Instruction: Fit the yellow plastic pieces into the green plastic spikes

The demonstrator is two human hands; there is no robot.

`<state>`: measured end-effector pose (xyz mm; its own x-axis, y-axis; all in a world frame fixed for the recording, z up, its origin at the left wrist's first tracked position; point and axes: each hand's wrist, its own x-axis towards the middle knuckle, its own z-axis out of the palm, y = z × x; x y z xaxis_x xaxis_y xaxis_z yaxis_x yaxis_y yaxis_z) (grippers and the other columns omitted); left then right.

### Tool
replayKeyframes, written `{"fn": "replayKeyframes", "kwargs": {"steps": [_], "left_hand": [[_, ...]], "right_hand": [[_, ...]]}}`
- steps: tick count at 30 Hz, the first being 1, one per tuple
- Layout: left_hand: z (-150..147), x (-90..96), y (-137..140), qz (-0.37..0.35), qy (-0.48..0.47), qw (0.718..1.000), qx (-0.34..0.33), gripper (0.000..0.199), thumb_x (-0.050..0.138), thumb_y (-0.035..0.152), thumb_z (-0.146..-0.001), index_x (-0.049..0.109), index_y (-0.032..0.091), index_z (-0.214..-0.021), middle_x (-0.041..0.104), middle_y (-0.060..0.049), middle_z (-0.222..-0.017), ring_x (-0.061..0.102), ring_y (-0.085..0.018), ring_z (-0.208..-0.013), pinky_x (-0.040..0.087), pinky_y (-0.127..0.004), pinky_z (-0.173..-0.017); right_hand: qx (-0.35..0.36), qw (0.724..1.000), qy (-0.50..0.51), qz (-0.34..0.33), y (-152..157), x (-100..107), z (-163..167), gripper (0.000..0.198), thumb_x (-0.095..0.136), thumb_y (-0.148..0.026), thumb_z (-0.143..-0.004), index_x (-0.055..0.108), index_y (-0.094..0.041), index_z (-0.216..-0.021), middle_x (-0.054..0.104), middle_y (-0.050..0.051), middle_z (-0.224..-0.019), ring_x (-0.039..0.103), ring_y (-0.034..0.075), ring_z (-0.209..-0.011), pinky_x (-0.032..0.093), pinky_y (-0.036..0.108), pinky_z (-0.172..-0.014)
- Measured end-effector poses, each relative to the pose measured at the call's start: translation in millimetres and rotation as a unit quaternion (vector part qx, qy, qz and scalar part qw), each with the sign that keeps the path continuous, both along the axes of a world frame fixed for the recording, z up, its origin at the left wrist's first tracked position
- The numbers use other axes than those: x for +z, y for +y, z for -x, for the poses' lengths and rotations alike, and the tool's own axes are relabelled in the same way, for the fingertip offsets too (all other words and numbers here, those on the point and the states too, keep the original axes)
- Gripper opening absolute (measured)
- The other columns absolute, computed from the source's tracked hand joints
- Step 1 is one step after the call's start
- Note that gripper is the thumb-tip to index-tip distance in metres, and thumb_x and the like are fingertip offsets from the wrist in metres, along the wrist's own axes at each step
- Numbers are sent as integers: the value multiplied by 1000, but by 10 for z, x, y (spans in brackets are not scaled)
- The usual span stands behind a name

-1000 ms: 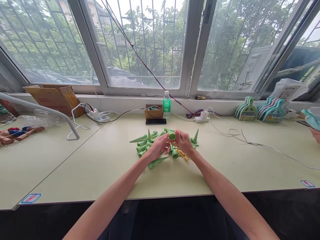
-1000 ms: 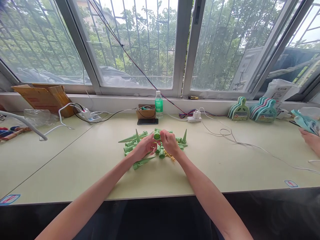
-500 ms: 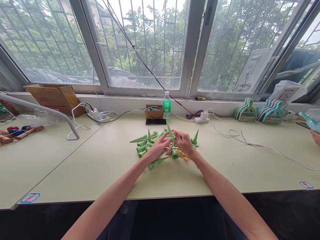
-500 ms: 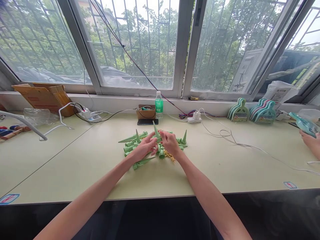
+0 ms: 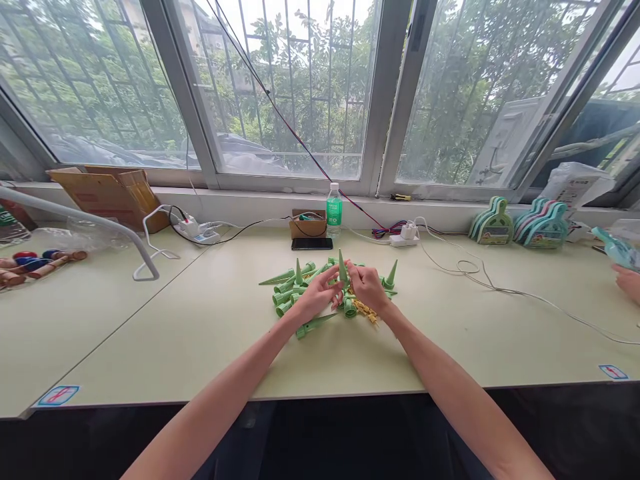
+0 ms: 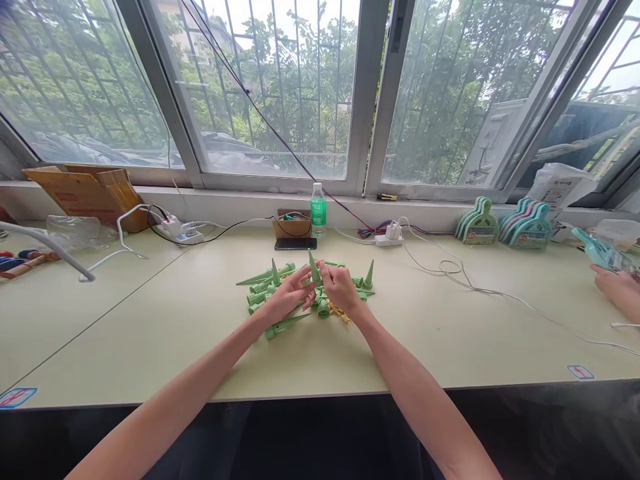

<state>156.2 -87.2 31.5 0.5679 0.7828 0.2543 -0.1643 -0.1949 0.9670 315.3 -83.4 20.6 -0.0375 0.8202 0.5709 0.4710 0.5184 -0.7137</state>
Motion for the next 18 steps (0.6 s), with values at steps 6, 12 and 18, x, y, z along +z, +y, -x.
{"fn": "replayKeyframes", "kwargs": {"steps": [6,12,18], "left_hand": [[-28,22,-17,25,17,999,20,67,66,43,-83,43,25,-144,60,-10,-105,55,-8,-56,45,-20,-44],[-63,50,-20,75,-21,996,51,68,47,68,-85,38,24,-136,53,-2,-84,53,-11,-53,41,-22,-40],[-49,10,-2,100,-14,994,35,56,38,70,-88,50,20,-109,42,5,-59,32,-7,-44,27,-18,-39]], "right_hand": [[14,1000,1,-7,6,-40,26,54,32,-53,-99,36,-20,-55,37,-4,-47,31,10,-46,26,26,-49],[-1,1000,-2,-28,-12,-38,39,49,32,-52,-99,37,-20,-62,41,-3,-52,34,10,-50,29,26,-53],[21,999,-9,-31,-41,-15,34,46,34,-53,-98,37,-21,-64,40,-4,-54,34,11,-50,28,25,-52]]}}
